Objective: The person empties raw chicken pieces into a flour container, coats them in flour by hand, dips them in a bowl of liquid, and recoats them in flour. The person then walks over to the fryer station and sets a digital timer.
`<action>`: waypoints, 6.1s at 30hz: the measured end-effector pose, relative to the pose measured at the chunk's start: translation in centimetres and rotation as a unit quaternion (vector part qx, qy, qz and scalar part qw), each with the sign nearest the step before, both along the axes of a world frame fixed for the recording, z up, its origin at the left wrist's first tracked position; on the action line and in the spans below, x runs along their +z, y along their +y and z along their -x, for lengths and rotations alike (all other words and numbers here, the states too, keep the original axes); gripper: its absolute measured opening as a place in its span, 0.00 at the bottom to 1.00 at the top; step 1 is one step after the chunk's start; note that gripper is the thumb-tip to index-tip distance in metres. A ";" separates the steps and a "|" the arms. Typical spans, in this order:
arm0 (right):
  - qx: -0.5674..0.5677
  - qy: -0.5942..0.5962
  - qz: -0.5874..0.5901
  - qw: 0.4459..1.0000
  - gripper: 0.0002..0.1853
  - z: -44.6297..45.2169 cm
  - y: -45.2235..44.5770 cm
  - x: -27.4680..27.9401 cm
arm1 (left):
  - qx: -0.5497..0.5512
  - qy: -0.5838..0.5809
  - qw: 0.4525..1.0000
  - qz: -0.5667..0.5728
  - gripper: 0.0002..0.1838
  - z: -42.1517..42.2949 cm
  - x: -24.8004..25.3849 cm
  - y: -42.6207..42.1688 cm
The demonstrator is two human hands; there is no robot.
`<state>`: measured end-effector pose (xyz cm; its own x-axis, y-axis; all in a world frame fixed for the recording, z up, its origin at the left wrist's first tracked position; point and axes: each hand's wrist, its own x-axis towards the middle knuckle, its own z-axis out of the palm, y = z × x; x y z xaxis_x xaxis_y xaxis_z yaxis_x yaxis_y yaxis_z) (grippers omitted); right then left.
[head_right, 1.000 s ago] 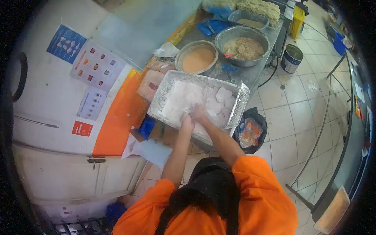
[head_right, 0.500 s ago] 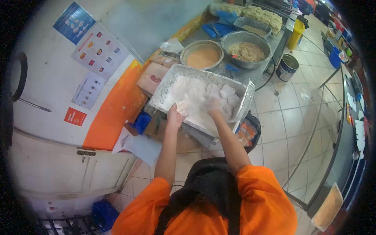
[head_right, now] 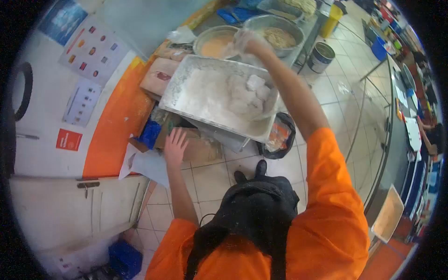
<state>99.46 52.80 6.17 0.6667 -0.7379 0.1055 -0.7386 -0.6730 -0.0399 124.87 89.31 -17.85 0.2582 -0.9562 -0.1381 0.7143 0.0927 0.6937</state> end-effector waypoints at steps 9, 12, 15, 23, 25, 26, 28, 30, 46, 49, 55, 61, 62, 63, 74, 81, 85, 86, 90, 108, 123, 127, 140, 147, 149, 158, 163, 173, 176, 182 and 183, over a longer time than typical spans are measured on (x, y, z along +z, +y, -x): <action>-0.188 -0.088 0.077 0.975 0.20 22.8 -13.1 -13.2 | 0.188 0.041 0.763 -0.617 0.29 12.6 -19.0 36.7; -0.231 -0.049 -0.094 0.967 0.19 29.1 -12.0 -26.0 | 0.090 0.037 0.721 -0.686 0.26 21.1 -16.9 38.9; -0.225 0.024 -0.276 0.934 0.16 30.8 -7.7 -37.7 | 0.045 0.003 0.696 -0.716 0.23 27.9 -14.9 37.1; -0.254 -0.304 -0.529 0.750 0.29 32.0 2.2 -49.2 | -0.126 -0.550 0.556 -0.611 0.17 42.2 -11.2 15.6; -0.249 -0.525 -0.665 0.469 0.31 34.1 2.0 -46.6 | 0.000 -0.513 0.697 -0.502 0.14 46.6 -6.6 -0.6; -0.254 -0.616 -0.709 0.230 0.32 34.9 2.0 -48.5 | 0.033 -0.440 0.779 -0.445 0.17 49.1 -5.6 -7.7; -0.335 -0.594 -0.720 0.130 0.35 35.5 0.0 -40.6 | 0.027 -0.487 0.811 -0.324 0.22 55.6 -1.7 -19.6; -0.329 -0.574 -0.720 0.209 0.35 36.3 -1.7 -35.0 | 0.027 -0.579 0.775 -0.252 0.22 59.3 0.9 -26.1; 0.049 -0.408 -0.454 0.790 0.28 34.8 -9.4 -29.5 | 0.356 -0.620 0.658 -0.238 0.04 62.1 6.5 -38.8; 0.091 -0.414 -0.511 0.748 0.23 35.7 -13.2 -27.3 | 0.281 -0.690 0.632 -0.216 0.04 61.4 3.0 -41.6; 0.284 -0.353 -0.466 0.760 0.18 35.6 -29.0 -36.0 | 0.158 -0.666 0.711 -0.159 0.05 61.5 7.5 -54.8; -0.068 -0.556 -0.596 0.575 0.22 49.4 -50.8 -27.6 | 0.007 -0.650 0.760 0.000 0.10 63.7 11.4 -74.9; -0.130 -0.522 -0.535 0.651 0.23 52.8 -54.9 -30.0 | 0.009 -0.645 0.763 0.024 0.11 64.3 10.6 -78.7; -0.149 -0.531 -0.440 0.708 0.22 56.6 -57.8 -28.2 | -0.014 -0.639 0.769 0.014 0.11 64.9 10.1 -82.6; -0.266 -0.806 -0.437 0.295 0.15 93.9 -81.2 -32.8 | -0.174 -0.520 0.653 -0.522 0.18 60.8 -21.4 -91.7; -0.274 -0.756 -0.429 0.413 0.14 96.8 -105.6 -30.5 | -0.164 -0.224 0.693 -0.665 0.18 73.6 -20.7 -89.9; -0.170 -0.738 -0.510 0.407 0.14 90.8 -123.1 -28.3 | -0.137 -0.156 0.735 -0.645 0.18 80.3 -21.1 -94.5; -0.193 -0.714 -0.516 0.432 0.14 88.6 -125.3 -24.7 | -0.132 -0.145 0.745 -0.638 0.18 81.5 -21.1 -95.8; -0.105 -0.696 -0.561 0.435 0.13 85.2 -135.0 -23.8 | -0.117 -0.113 0.776 -0.610 0.18 85.2 -21.4 -100.9; -0.214 -0.350 -0.124 0.903 0.11 88.1 -172.0 -24.0 | 0.266 0.005 0.727 -0.633 0.24 101.5 -14.6 -118.7; 0.241 -0.204 -0.180 0.932 0.06 86.0 -162.7 -27.4 | 0.283 0.055 0.705 -0.648 0.19 121.3 -16.4 -136.2; 0.249 -0.201 -0.211 0.923 0.11 85.5 -164.0 -20.7 | 0.321 0.000 0.709 -0.628 0.17 121.9 -13.3 -139.8; 0.143 0.120 -0.786 0.590 0.25 77.9 -149.3 -31.3 | 0.475 0.040 0.511 -0.715 0.22 137.4 -10.7 -148.0; 0.184 0.326 -0.707 0.600 0.22 77.5 -140.9 -38.1 | 0.503 0.352 0.418 -0.669 0.24 154.6 -14.5 -157.2; 0.204 0.362 -0.686 0.598 0.21 76.8 -137.4 -38.5 | 0.559 0.428 0.280 -0.652 0.24 158.6 -17.0 -159.3; 0.303 0.449 -0.598 0.590 0.17 75.7 -119.1 -38.1 | 0.528 0.419 -0.473 -0.568 0.19 165.9 -7.2 -150.5; 0.357 0.499 -0.550 0.567 0.15 76.0 -107.9 -37.6 | 0.472 0.533 -0.475 -0.517 0.42 171.5 -6.8 -150.3; 0.509 0.517 -0.456 0.516 0.13 82.6 -90.3 -39.1 | 0.562 0.540 -0.204 -0.593 0.49 180.0 -9.4 -151.2; 0.563 0.528 -0.419 0.478 0.12 87.9 -89.8 -35.7 | 0.643 0.526 -0.223 -0.510 0.44 179.7 -9.4 -151.7; 0.581 0.518 -0.466 0.421 0.11 85.4 -100.8 -43.0 | 0.973 0.185 -0.027 -0.137 0.38 167.2 2.4 -143.1; 0.679 0.468 -0.421 0.379 0.11 83.5 -103.8 -45.9 | 0.996 0.067 0.060 -0.028 0.37 164.6 3.3 -140.7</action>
